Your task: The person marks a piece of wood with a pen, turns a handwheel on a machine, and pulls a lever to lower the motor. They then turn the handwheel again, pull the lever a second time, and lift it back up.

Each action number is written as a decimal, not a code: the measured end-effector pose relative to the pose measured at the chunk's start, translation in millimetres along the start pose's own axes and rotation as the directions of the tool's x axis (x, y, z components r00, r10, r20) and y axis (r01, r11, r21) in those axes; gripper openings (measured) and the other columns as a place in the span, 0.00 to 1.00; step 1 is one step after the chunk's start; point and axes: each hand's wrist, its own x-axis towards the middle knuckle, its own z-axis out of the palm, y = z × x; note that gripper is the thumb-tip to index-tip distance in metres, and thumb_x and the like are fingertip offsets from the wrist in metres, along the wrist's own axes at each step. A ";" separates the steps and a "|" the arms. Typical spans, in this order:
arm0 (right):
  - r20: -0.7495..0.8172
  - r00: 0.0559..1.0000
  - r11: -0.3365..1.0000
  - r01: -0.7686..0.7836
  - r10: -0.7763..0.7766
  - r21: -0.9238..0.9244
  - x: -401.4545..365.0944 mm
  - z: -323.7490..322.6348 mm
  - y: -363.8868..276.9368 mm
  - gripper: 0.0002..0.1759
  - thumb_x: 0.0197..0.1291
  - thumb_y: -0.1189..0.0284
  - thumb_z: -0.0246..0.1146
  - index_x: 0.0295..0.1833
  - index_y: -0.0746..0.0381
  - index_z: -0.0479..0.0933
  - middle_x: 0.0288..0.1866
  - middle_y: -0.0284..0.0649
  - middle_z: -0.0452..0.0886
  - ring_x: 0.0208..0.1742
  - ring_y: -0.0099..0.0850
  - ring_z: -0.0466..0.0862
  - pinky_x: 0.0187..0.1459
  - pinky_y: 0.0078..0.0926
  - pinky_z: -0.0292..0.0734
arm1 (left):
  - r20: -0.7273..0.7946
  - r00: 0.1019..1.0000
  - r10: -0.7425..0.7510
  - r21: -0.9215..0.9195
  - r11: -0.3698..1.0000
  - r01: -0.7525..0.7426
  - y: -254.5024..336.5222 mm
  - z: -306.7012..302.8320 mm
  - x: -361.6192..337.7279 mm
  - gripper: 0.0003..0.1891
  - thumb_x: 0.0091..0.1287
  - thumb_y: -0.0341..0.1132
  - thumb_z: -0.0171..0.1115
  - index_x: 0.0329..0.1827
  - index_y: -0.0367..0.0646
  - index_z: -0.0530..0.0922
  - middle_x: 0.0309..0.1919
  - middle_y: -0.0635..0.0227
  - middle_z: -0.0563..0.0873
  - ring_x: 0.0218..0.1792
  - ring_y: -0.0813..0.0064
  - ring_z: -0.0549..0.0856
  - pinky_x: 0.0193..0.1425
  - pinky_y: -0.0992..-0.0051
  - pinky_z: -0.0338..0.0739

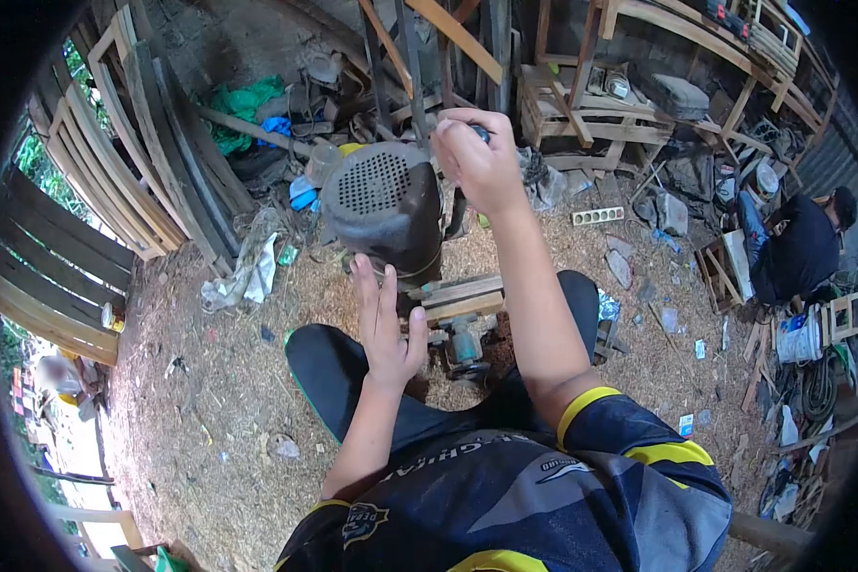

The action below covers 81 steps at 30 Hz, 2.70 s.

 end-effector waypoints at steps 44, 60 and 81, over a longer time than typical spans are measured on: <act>-0.053 0.997 0.990 -0.050 0.057 0.130 -15.9 3.1 -3.6 0.12 0.66 0.73 0.63 0.32 0.70 0.77 0.20 0.27 0.72 0.23 0.13 0.68 0.24 0.20 0.60 | -0.016 0.999 0.052 0.180 0.982 -0.048 -5.3 -12.5 51.9 0.38 0.66 0.25 0.59 0.82 0.36 0.60 0.81 0.45 0.61 0.83 0.39 0.54 0.84 0.46 0.48; -0.079 0.995 0.977 -0.048 0.065 0.208 14.2 9.7 -0.9 0.16 0.70 0.72 0.59 0.26 0.63 0.72 0.20 0.22 0.67 0.22 0.10 0.63 0.23 0.17 0.57 | -0.085 0.996 0.031 0.119 0.993 -0.021 -0.8 -4.8 52.6 0.38 0.62 0.21 0.55 0.81 0.34 0.61 0.81 0.44 0.61 0.83 0.40 0.54 0.85 0.47 0.47; -0.095 0.995 0.984 -0.018 0.035 0.177 -27.2 7.9 -10.4 0.16 0.66 0.71 0.62 0.27 0.64 0.69 0.22 0.25 0.64 0.26 0.16 0.62 0.28 0.23 0.55 | 0.526 0.709 -0.470 0.094 0.860 0.501 -51.3 77.9 -137.7 0.10 0.66 0.34 0.67 0.46 0.39 0.82 0.43 0.51 0.83 0.46 0.47 0.84 0.51 0.56 0.78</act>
